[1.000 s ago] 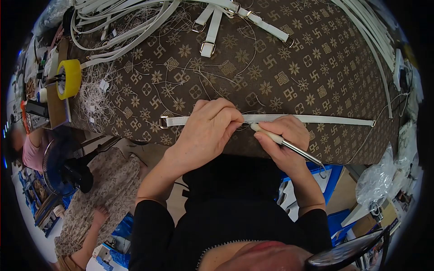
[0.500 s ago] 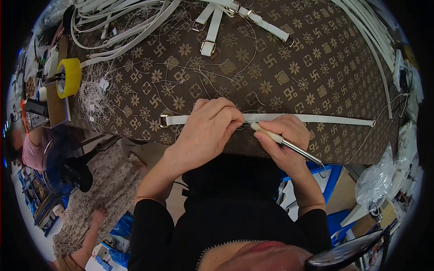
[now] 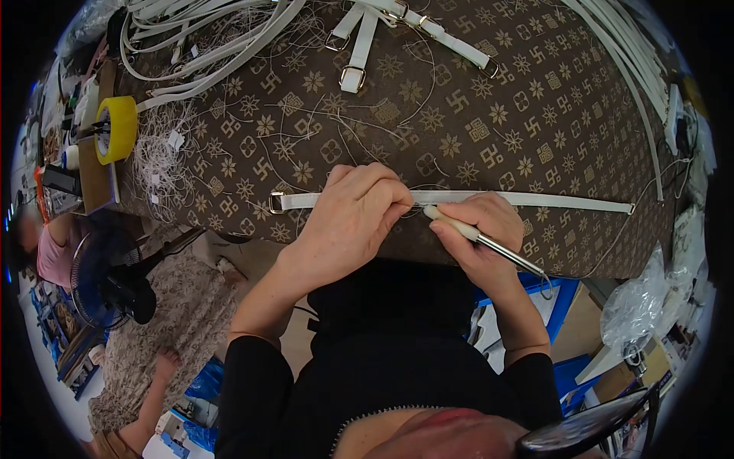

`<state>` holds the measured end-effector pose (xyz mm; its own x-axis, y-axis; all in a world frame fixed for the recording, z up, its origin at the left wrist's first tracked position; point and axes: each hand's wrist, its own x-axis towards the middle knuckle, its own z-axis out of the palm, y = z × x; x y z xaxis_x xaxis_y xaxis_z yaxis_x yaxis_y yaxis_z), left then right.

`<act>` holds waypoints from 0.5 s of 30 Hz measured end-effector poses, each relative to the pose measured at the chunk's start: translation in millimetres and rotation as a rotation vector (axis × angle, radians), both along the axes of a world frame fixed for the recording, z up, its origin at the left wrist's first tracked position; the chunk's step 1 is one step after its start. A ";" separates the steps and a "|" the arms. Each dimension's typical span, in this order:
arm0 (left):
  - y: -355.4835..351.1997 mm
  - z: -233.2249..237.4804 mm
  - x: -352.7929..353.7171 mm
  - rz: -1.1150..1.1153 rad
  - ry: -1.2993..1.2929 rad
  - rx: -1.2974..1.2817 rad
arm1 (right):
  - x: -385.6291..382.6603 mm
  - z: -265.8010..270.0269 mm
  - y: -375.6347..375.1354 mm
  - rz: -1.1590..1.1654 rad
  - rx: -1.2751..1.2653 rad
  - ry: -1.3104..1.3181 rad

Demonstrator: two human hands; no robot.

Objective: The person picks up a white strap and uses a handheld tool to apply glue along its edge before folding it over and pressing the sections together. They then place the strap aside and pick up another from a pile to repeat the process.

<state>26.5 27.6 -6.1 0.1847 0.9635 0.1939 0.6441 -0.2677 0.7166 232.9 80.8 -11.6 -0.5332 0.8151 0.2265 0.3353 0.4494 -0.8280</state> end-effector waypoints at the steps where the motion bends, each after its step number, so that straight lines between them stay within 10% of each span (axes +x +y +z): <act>1: 0.1 -0.4 -0.2 -0.002 -0.006 -0.004 | -0.2 0.0 0.3 0.002 0.000 0.003; 5: -1.1 -0.7 -4.3 -0.015 -0.028 -0.008 | 1.0 -0.7 1.4 0.009 0.003 0.042; 8: -10.6 -5.5 -13.3 0.292 -0.814 -0.182 | 3.2 -1.2 1.2 -0.027 -0.082 0.109; 11: -10.7 -10.7 -20.2 0.291 -0.972 -0.107 | 4.9 -2.9 0.8 -0.013 -0.093 0.099; 15: -10.3 -2.4 -24.5 0.494 -0.644 0.016 | 5.4 -5.1 0.6 -0.012 -0.082 0.119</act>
